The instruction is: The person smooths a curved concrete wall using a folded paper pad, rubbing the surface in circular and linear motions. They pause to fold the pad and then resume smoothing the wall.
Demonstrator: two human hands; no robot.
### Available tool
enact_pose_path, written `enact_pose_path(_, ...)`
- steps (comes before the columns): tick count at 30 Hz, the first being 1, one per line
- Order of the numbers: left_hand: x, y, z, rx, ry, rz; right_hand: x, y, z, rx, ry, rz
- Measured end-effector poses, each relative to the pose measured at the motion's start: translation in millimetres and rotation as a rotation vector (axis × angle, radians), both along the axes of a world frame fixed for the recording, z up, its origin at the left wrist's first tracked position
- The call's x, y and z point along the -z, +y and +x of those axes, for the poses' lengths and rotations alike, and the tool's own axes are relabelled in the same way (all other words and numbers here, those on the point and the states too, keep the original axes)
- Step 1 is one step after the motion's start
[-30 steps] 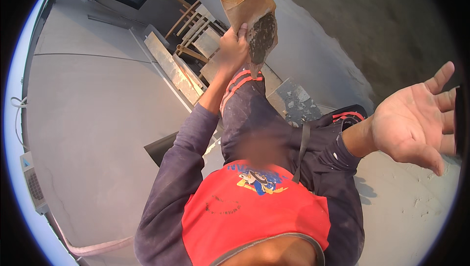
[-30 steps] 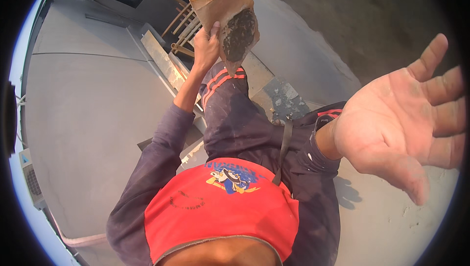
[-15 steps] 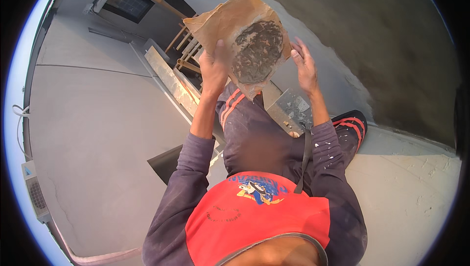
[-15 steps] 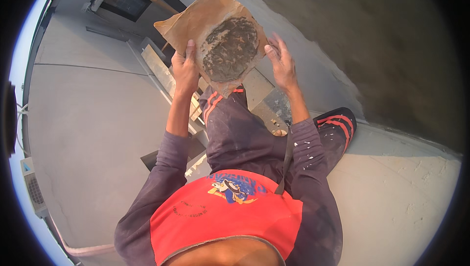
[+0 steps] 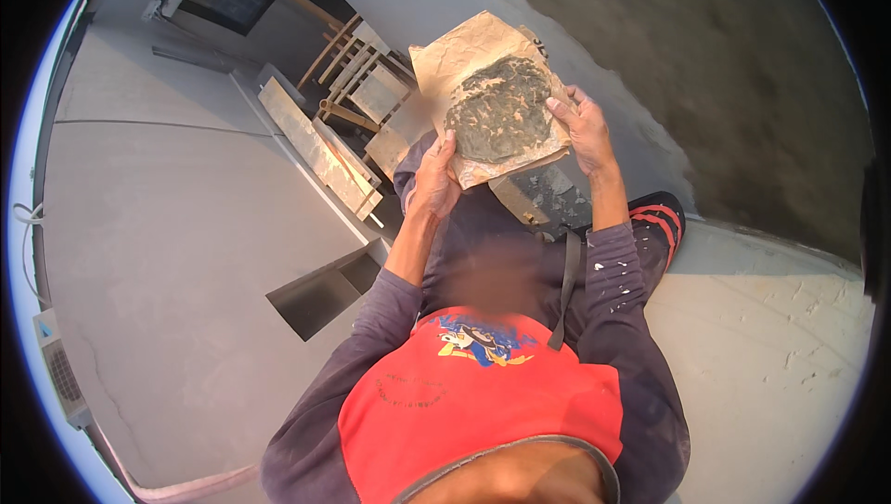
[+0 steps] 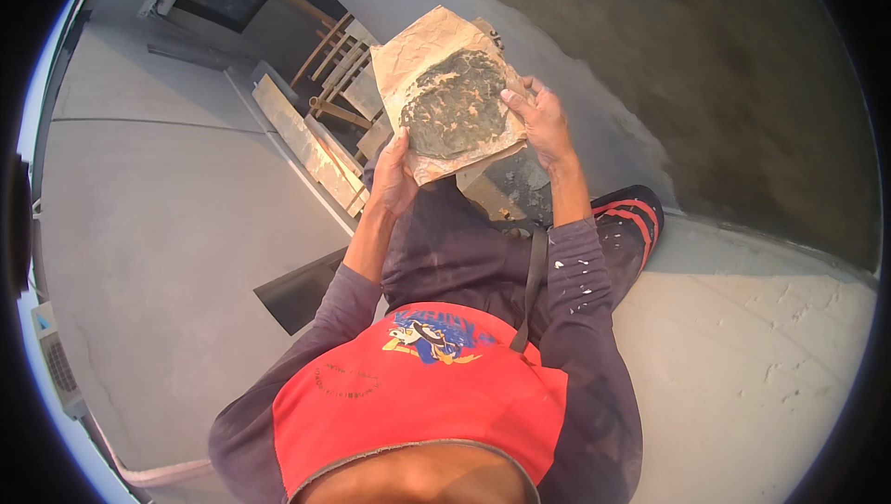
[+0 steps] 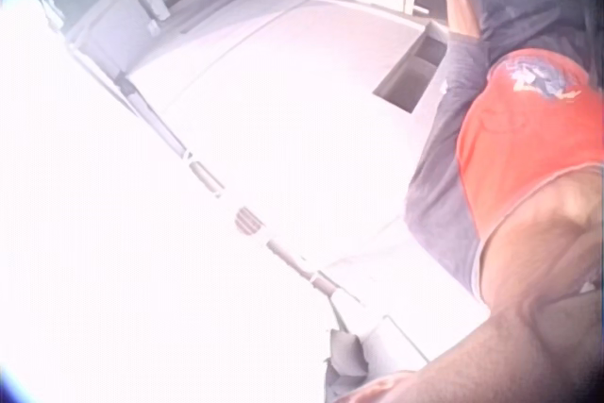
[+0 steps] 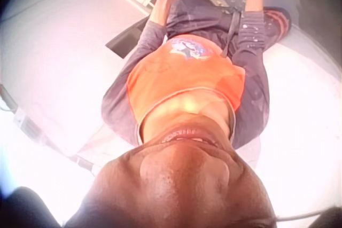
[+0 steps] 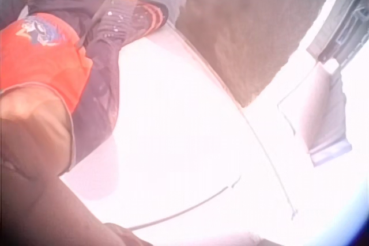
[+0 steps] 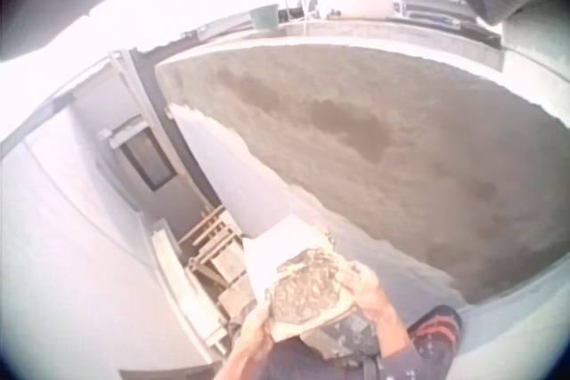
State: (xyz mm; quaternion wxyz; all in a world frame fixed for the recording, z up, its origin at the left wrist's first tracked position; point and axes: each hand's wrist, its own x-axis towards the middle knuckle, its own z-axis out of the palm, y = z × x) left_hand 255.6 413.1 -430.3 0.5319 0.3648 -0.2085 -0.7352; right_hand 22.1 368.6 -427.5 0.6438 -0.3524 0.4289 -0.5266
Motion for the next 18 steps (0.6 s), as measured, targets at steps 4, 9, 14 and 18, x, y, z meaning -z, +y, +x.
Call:
enact_pose_path(4, -7.7, 4.2, -0.3, -0.016, -0.044, 0.029, 8.3, 9.4, -0.2, 0.027, -0.081, 0.051)
enact_pose_path(9, -11.4, -16.0, 10.5, -0.022, -0.500, -0.079, -3.7, 26.9, 25.8, 0.100, -0.498, 0.068)
enact_pose_path(14, -31.9, -13.5, 16.8, 0.157, -0.566, -0.048, 11.1, 26.3, 24.7, 0.228, 0.243, 0.099)
enact_pose_path(18, -24.5, 3.0, 9.1, 0.208, -0.278, 0.031, 16.0, 27.9, 22.4, 0.296, 0.399, 0.075)
